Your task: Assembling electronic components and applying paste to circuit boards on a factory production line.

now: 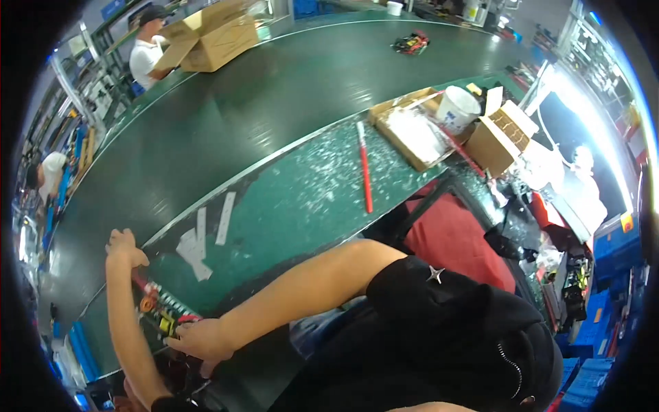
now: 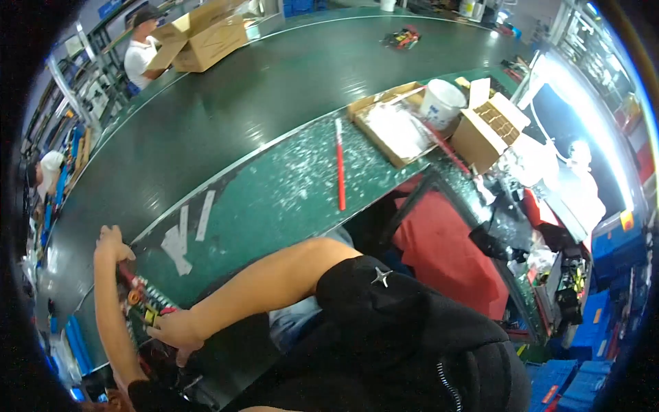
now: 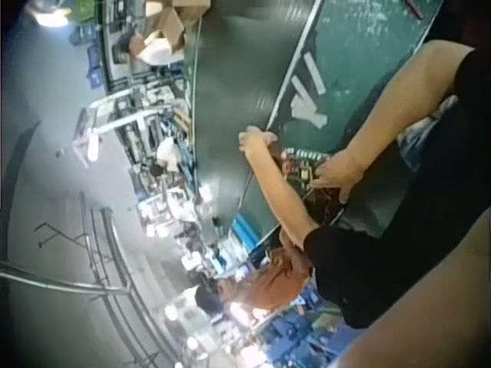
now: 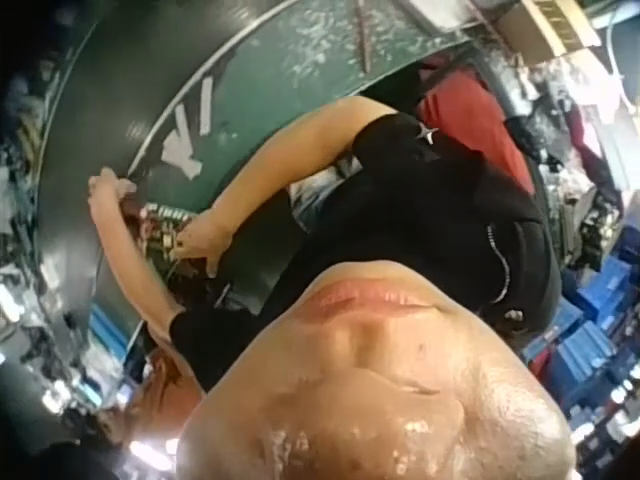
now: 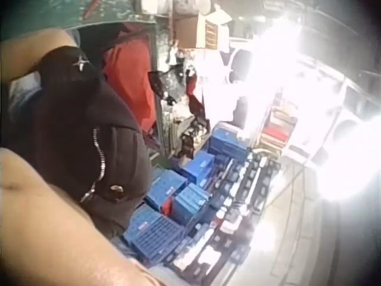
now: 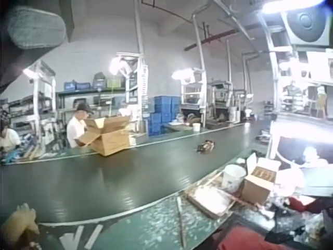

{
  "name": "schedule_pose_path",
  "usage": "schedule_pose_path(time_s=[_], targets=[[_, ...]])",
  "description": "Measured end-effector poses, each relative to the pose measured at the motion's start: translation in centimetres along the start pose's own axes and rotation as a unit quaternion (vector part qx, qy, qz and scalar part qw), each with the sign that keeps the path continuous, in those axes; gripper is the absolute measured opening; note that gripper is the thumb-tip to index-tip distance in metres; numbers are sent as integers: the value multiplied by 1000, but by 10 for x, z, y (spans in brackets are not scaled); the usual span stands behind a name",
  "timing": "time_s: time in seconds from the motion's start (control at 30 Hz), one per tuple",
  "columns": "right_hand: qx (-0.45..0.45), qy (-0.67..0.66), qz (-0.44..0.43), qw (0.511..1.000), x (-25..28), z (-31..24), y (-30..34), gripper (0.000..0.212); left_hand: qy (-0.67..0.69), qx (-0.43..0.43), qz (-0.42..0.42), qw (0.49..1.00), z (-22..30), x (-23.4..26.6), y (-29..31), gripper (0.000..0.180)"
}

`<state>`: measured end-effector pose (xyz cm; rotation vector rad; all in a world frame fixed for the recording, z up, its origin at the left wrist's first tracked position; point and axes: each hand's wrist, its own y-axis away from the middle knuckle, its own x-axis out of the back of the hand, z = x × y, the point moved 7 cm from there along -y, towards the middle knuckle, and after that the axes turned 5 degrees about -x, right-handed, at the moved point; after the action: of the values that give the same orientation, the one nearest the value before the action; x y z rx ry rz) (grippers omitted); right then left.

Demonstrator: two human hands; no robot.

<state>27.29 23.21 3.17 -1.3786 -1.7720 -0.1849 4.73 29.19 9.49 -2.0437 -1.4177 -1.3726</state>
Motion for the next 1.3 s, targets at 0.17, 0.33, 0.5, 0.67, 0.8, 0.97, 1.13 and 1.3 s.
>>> schedule_pose_path(time_s=[0.17, 0.33, 0.5, 0.67, 0.8, 0.97, 1.13, 1.3], targets=[[86, 46, -105, 990, 63, 61, 59, 50, 172, -234, 178, 940, 122, 126, 60, 55], [-12, 336, -95, 937, 260, 216, 158, 19, 356, -352, 306, 810, 261, 250, 74, 31], [-586, 465, -17, 663, 554, 389, 333, 26, 407, -298, 327, 799, 426, 213, -53, 19], [-740, 396, 168, 517, 681, 469, 523, 30, 430, -240, 331, 805, 500, 174, -110, 16], [-742, 380, 234, 500, 739, 523, 585, 54, 481, -271, 338, 762, 483, 152, -97, 19], [-710, 343, 308, 532, 803, 606, 608, 71, 405, -241, 271, 839, 483, 174, -102, 22], [-704, 463, -16, 539, 820, 648, 608, 49, 391, -239, 255, 851, 488, 176, -106, 28], [-712, 390, 160, 561, 808, 613, 547, 36, 425, -227, 257, 837, 485, 170, -99, 26]])
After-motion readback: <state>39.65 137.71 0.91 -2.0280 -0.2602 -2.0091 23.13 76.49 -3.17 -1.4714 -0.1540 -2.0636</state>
